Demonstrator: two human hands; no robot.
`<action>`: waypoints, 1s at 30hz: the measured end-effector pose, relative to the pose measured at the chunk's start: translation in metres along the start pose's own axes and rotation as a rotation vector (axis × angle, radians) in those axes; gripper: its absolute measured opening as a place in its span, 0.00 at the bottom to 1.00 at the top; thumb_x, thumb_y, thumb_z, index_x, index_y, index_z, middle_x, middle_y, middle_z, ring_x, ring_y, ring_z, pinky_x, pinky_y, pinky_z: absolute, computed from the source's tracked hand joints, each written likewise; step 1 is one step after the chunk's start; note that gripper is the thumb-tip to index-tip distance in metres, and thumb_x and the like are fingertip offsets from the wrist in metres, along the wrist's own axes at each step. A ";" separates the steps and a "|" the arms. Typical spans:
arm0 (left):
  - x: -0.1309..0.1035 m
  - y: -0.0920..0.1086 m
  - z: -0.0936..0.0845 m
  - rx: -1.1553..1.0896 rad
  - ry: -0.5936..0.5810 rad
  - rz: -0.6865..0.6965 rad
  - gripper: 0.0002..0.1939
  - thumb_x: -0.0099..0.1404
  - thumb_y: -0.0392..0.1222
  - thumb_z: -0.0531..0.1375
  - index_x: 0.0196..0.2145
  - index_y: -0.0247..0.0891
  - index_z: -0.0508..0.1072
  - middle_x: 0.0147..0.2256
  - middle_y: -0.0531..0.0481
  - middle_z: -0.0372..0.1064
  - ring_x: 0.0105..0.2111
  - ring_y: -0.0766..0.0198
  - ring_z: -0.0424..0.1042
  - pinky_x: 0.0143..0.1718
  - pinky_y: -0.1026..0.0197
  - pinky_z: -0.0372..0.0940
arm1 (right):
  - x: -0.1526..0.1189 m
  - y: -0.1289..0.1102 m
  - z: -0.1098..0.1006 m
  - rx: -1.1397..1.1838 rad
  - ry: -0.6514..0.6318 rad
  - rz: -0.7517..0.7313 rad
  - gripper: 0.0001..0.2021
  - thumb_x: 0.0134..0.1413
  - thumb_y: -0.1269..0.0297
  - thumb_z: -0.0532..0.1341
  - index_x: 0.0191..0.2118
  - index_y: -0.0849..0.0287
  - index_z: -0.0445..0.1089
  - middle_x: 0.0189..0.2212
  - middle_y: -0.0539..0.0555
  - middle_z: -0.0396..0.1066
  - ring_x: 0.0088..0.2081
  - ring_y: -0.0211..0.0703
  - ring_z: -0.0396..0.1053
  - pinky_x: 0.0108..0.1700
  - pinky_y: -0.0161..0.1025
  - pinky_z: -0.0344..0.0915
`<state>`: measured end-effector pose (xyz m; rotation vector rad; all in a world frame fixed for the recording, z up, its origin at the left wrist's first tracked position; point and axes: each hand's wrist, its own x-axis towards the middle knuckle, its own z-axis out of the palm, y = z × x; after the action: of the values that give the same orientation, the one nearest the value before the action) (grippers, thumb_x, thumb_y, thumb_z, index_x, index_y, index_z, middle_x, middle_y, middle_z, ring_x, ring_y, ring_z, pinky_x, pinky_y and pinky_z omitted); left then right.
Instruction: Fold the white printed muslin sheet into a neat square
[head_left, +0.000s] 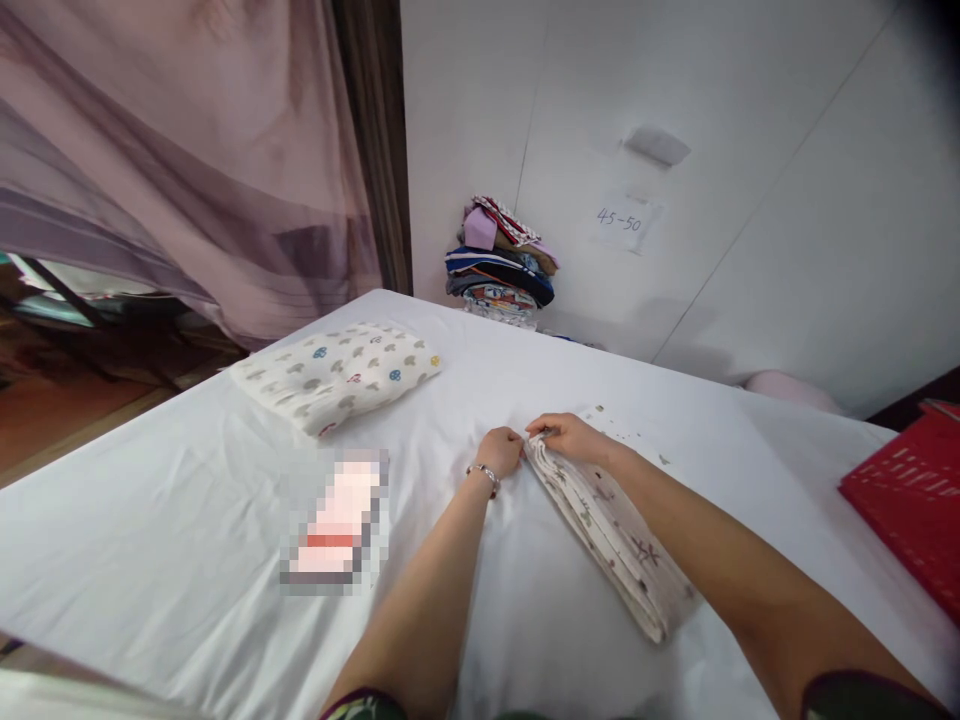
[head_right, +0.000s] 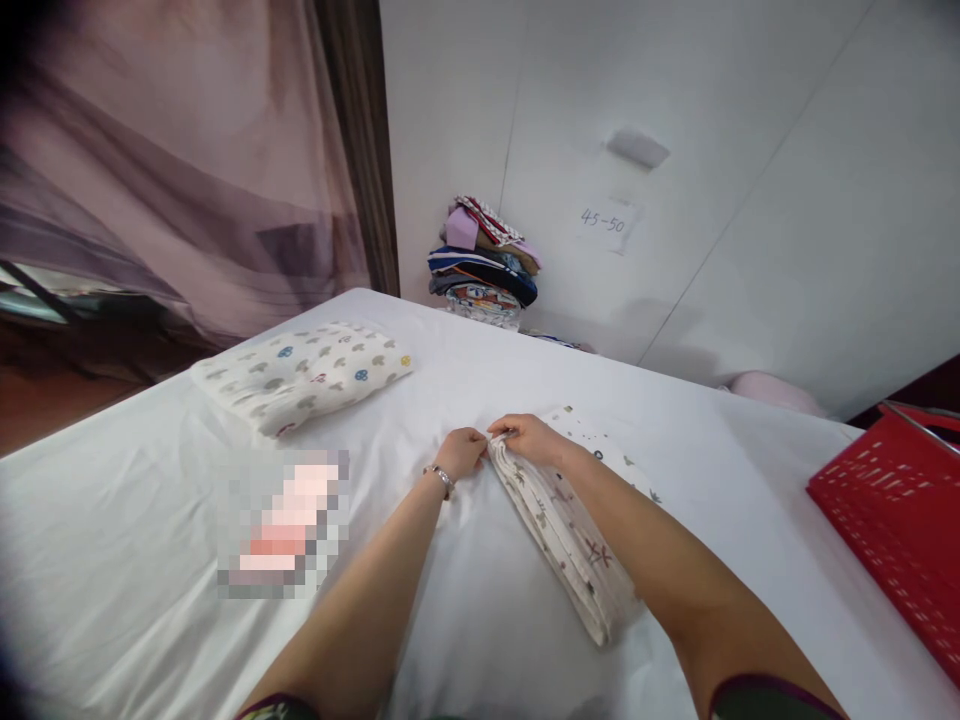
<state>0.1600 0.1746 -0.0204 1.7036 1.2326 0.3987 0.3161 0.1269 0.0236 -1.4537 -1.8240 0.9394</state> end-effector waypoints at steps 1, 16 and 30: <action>0.000 0.000 0.000 -0.001 0.000 -0.002 0.09 0.54 0.37 0.52 0.27 0.35 0.72 0.25 0.49 0.73 0.21 0.69 0.69 0.23 0.69 0.59 | 0.002 0.000 0.000 0.021 -0.002 0.016 0.17 0.40 0.76 0.53 0.38 0.61 0.70 0.35 0.53 0.71 0.37 0.39 0.67 0.42 0.37 0.63; -0.005 0.009 -0.011 -0.157 -0.159 -0.066 0.09 0.55 0.40 0.54 0.32 0.36 0.70 0.31 0.49 0.73 0.22 0.70 0.70 0.17 0.71 0.55 | 0.015 0.016 0.012 -0.027 0.053 0.074 0.17 0.41 0.75 0.57 0.42 0.60 0.70 0.36 0.54 0.71 0.38 0.39 0.68 0.42 0.38 0.64; -0.001 0.003 0.001 0.075 -0.014 0.021 0.14 0.56 0.49 0.53 0.28 0.36 0.71 0.20 0.51 0.70 0.20 0.68 0.67 0.22 0.68 0.58 | -0.066 -0.001 0.032 -0.546 0.348 -0.127 0.18 0.48 0.74 0.54 0.46 0.56 0.67 0.49 0.58 0.63 0.53 0.48 0.57 0.55 0.51 0.53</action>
<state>0.1616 0.1736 -0.0182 1.7813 1.2341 0.3570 0.3035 0.0575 0.0042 -1.6608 -1.9518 0.1013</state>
